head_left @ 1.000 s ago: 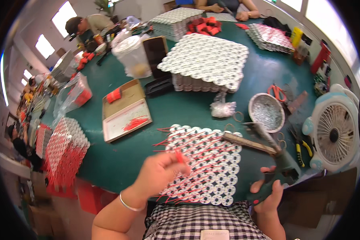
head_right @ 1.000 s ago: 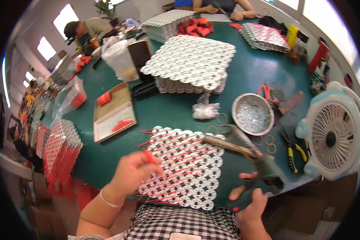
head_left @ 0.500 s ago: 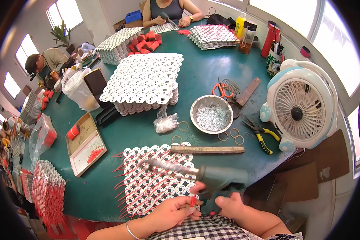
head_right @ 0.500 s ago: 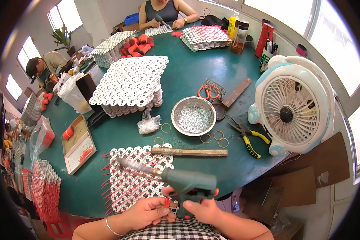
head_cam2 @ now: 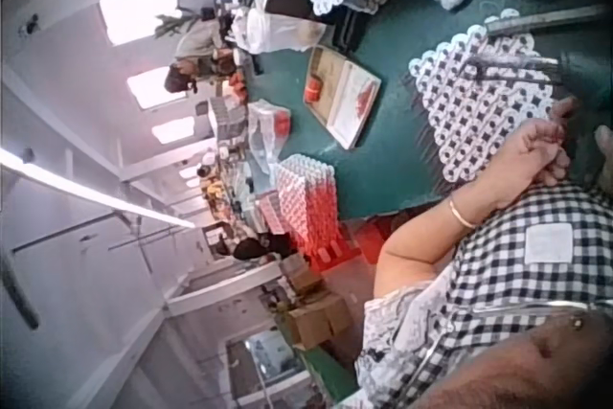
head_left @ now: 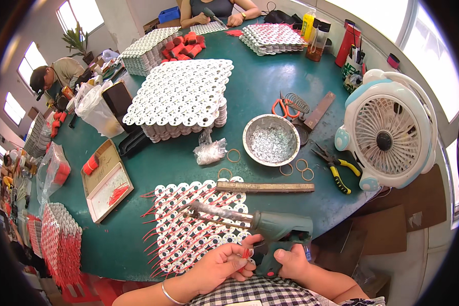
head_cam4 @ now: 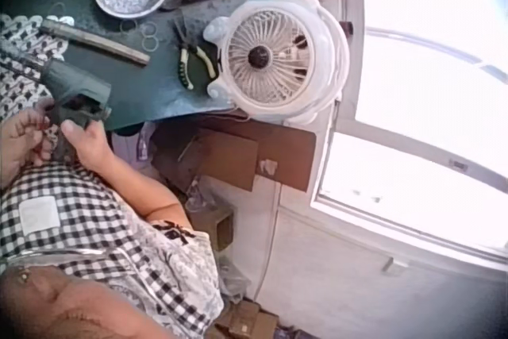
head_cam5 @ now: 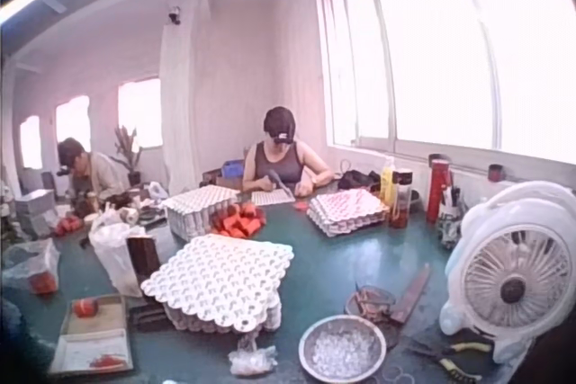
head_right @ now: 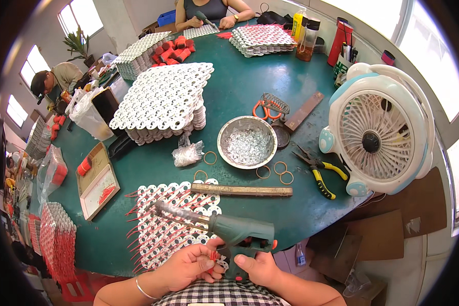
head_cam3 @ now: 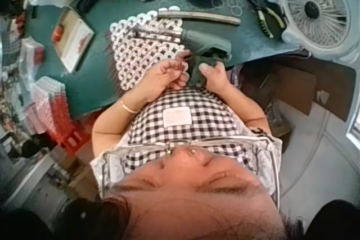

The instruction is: The person assembles LED light panels by connecting wires with a soldering iron.

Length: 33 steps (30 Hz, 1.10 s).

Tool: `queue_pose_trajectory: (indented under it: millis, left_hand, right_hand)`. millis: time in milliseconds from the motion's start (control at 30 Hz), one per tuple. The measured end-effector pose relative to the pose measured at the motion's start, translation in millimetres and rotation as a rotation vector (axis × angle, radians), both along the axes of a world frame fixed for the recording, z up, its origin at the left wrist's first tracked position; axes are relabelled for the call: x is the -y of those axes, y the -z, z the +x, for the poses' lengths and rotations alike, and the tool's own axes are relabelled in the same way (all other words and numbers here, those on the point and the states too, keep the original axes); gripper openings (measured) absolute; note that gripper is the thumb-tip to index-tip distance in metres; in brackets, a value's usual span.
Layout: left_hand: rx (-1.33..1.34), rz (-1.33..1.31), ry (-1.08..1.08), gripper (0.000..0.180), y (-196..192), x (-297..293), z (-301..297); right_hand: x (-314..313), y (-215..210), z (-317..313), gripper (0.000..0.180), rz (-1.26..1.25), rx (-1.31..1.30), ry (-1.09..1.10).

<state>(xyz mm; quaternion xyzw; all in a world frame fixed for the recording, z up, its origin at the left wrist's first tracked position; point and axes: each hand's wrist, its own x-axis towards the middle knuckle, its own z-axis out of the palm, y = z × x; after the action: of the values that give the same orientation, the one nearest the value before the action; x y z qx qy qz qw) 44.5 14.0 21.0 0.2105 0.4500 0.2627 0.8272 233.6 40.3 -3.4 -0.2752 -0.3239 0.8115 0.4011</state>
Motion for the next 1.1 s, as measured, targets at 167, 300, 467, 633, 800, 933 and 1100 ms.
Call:
queue_pose_trajectory:
  millis: [167,300,467,633,800,933,1100]
  left_hand:
    - [0.036,0.006,-0.095,0.008,8,4,-2]
    - [0.091,0.024,-0.144,0.010,10,6,-4]
    - [-0.325,0.186,-0.078,0.009,-17,8,-17]
    - [-0.997,1.024,-0.087,0.010,-15,13,-25]
    - [-1.495,1.332,0.022,0.019,-20,3,-14]
    - [-1.589,1.428,0.025,0.023,6,6,-21]
    - [-1.609,1.425,0.088,0.008,14,7,-24]
  right_hand:
    - [-4,-9,-4,0.066,-0.015,-0.056,0.020]
    - [-2,-15,-4,0.065,-0.037,-0.053,0.022]
    - [12,-20,29,0.063,0.021,0.025,0.229]
    - [39,-19,67,0.050,0.033,0.227,0.281]
    - [52,-18,61,0.037,-0.166,0.382,0.253]
    - [52,-11,65,0.035,-0.016,0.549,0.148]
    - [47,13,72,0.036,0.560,0.734,0.026]
